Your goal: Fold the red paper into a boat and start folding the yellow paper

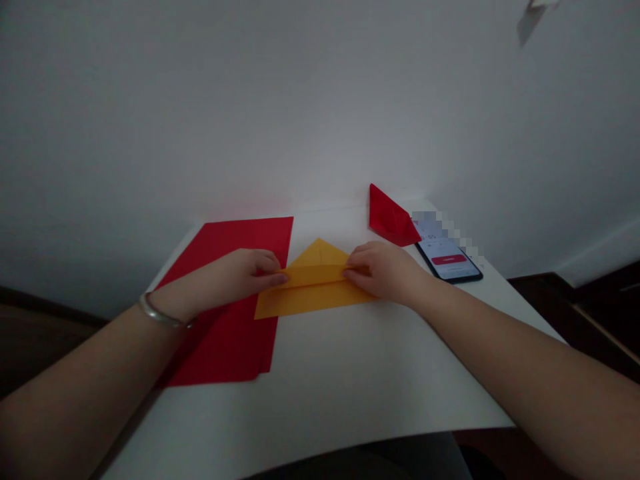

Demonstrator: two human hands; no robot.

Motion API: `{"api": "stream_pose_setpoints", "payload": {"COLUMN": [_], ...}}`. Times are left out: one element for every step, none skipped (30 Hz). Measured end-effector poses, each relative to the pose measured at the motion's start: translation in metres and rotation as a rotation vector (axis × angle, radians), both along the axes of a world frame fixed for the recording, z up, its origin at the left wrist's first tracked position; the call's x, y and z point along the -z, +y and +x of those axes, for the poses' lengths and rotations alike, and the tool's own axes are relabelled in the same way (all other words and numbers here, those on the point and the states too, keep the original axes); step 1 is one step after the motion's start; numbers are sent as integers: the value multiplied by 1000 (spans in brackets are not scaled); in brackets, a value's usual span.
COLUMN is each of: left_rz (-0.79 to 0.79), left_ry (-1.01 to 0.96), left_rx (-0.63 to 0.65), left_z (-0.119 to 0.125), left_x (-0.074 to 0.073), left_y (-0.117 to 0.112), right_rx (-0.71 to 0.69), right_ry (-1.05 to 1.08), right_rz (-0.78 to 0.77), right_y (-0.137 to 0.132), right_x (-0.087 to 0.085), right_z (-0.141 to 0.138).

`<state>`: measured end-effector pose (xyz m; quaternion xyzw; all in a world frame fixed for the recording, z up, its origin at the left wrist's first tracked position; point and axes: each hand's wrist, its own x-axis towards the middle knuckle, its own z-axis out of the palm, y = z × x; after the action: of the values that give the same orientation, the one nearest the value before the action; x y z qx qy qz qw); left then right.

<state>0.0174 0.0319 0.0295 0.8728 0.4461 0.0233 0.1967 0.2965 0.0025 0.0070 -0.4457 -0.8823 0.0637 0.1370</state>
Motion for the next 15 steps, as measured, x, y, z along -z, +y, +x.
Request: {"api": "stream_pose_setpoints", "payload": {"left_rz": [-19, -34, -44, -53, -61, -67, -70, -70, -67, -63, -57, -50, -43, -37, -30], "left_ry": [-4, -7, -11, -15, -18, -19, -21, -23, -22, -21, -19, -17, -16, -17, -19], "left_rx": [-33, -56, -74, -89, -103, -116, -124, -126, -123, -121, -118, -118, -117, -112, -102], "left_z": [0, 1, 2, 2, 3, 4, 5, 6, 6, 6, 7, 7, 7, 6, 6], "left_x": [1, 3, 4, 4, 4, 4, 4, 4, 3, 3, 3, 3, 3, 3, 3], "left_y": [1, 1, 1, 1, 1, 1, 1, 1, 0, 0, 0, 0, -1, -1, -1], "right_rx": [14, 24, 30, 37, 45, 53, 58, 57, 50, 30, 6, -17, -39, -58, -69], "right_ry": [9, 10, -1, -22, -48, -79, -111, -138, -160, -175, -183, -182, -174, -162, -148], "right_rz": [-7, -12, -16, -14, -5, 11, 30, 49, 62, 63, 50, 28, 5, -16, -30], "right_y": [1, 1, 1, 1, 1, 0, 0, -1, -2, -3, -3, -3, -2, -1, 0], "right_x": [0, 1, 1, 0, 0, -1, -3, -5, -7, -9, -10, -12, -13, -13, -13], "right_z": [0, 0, -1, -1, -2, -4, -6, -8, -12, -15, -18, -22, -25, -27, -29]}}
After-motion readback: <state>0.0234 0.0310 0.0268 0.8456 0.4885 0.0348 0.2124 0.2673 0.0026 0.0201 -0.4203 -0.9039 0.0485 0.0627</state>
